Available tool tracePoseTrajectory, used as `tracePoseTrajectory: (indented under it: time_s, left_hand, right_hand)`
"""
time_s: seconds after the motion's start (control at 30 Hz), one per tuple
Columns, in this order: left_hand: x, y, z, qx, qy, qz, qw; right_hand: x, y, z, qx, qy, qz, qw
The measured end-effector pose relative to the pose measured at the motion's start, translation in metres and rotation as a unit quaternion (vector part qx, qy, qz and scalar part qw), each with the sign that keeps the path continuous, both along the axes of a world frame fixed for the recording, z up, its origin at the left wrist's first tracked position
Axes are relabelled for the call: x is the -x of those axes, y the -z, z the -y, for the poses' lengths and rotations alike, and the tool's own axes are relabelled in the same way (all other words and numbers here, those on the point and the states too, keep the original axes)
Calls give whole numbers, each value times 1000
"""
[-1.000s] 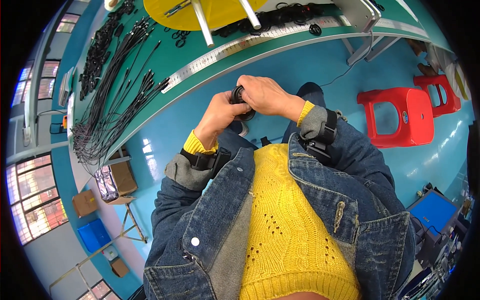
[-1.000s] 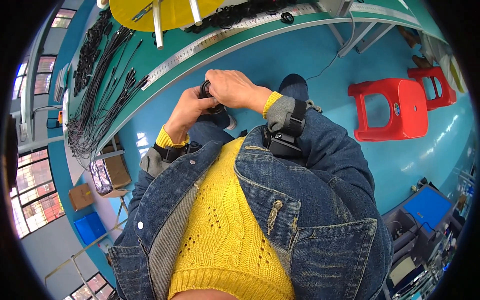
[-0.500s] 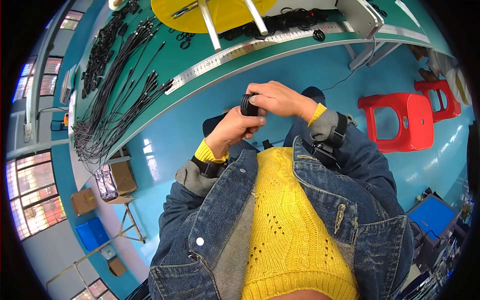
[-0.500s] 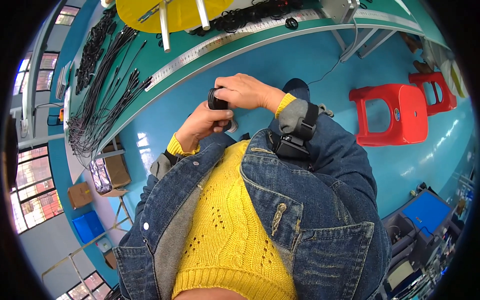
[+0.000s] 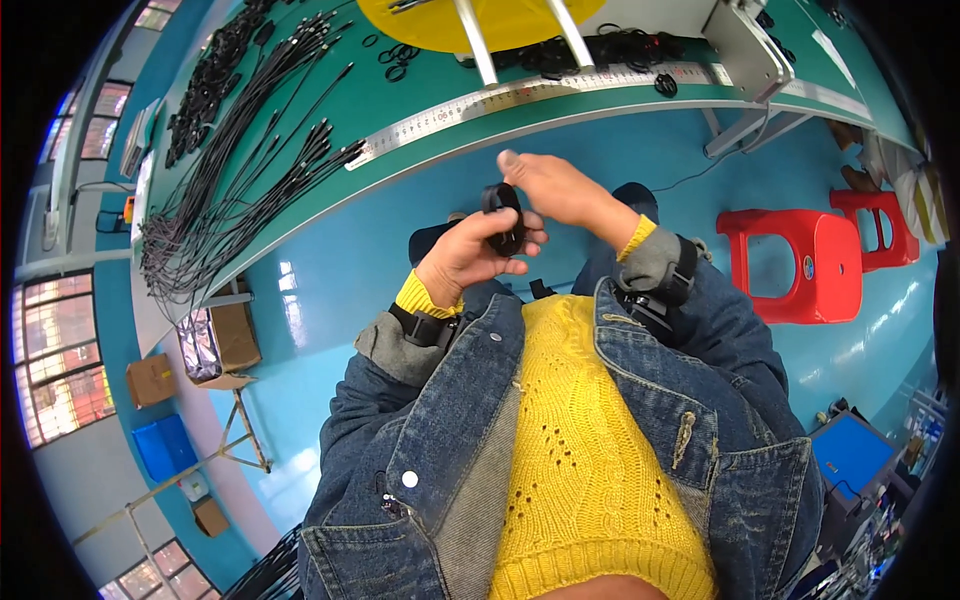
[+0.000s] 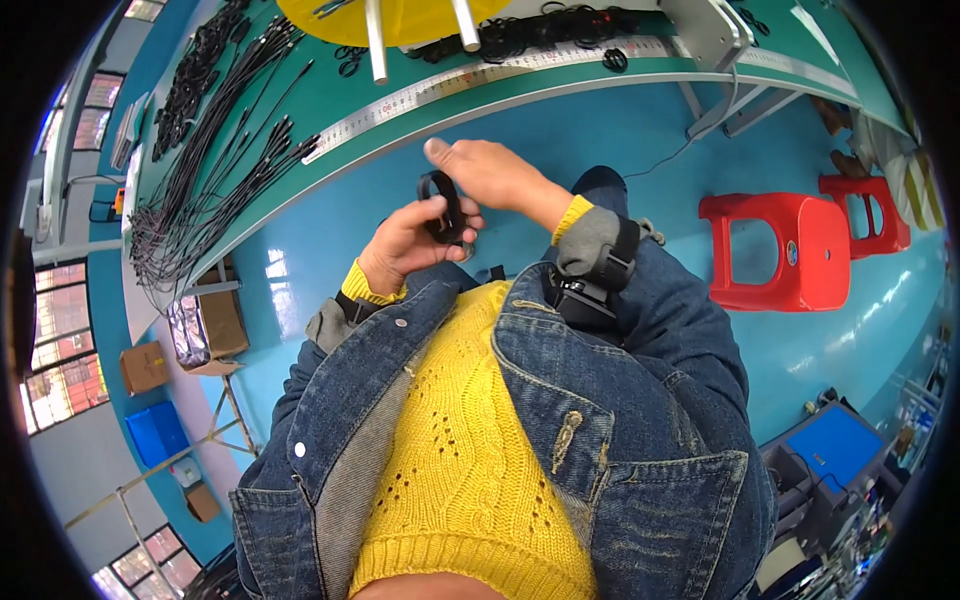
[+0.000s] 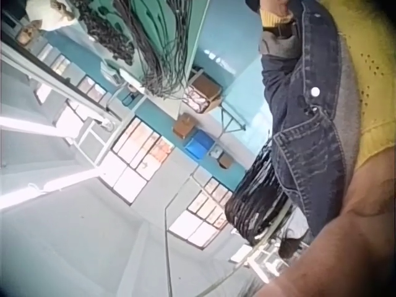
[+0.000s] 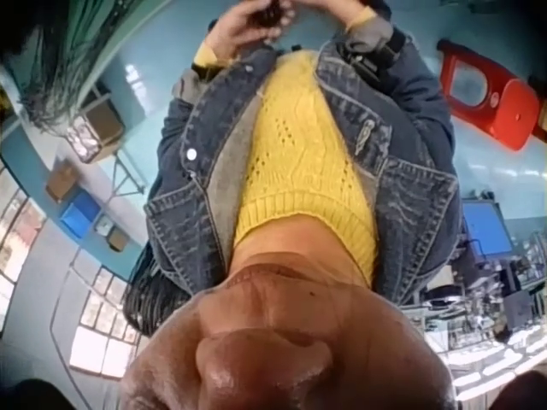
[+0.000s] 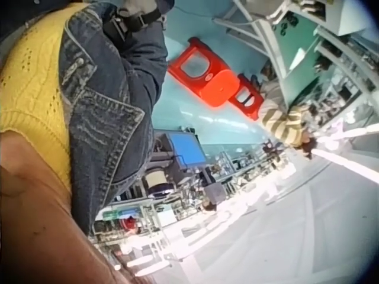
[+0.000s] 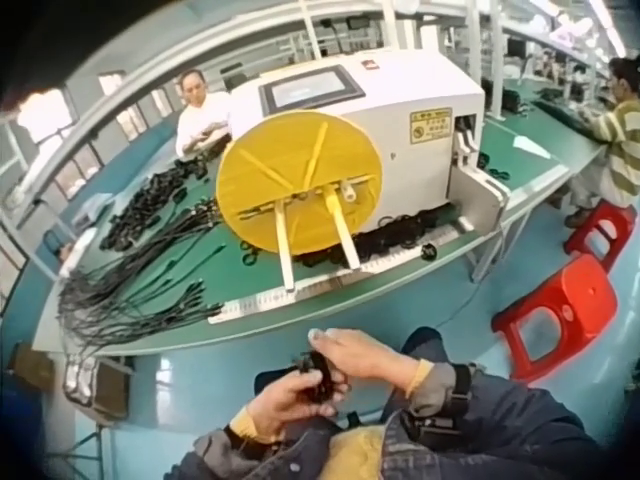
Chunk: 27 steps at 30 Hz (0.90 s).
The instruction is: The person winds a cable around the spindles of a machine, removes the coiled cable, and secures it with a rubber band by hand. This process is repeated for several more cables.
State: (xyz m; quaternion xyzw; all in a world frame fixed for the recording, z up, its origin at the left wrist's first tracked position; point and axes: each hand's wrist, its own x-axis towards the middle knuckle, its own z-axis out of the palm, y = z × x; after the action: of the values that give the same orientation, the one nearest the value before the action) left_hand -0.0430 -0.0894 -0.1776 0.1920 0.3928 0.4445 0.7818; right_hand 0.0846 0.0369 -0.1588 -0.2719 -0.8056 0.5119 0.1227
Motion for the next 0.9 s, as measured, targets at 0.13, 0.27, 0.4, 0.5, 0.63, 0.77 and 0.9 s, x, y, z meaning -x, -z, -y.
tracePoseTrajectory:
  time_s: [0.13,0.27,0.4,0.5,0.63,0.77,0.9]
  left_hand:
    - [21,-10,14,-38,-24,211,977]
    - [33,-20,24,-77,-41,268,960]
    - [37,-31,31,-76,-93,250,961]
    - [39,-39,33,-47,-135,198,970]
    - [48,-46,36,-1,-172,101,980]
    - [58,-58,42,27,-217,68,974]
    - [86,-76,51,49,-299,52,952]
  right_hand:
    - [3,-9,0,81,16,-19,996]
    - [6,-15,13,130,-5,1,991]
    - [17,-16,35,110,-11,-90,990]
    - [25,-9,39,92,4,-122,988]
    - [33,-7,43,105,30,-98,989]
    - [39,-8,49,123,16,-89,988]
    - [54,-20,57,103,-28,-58,993]
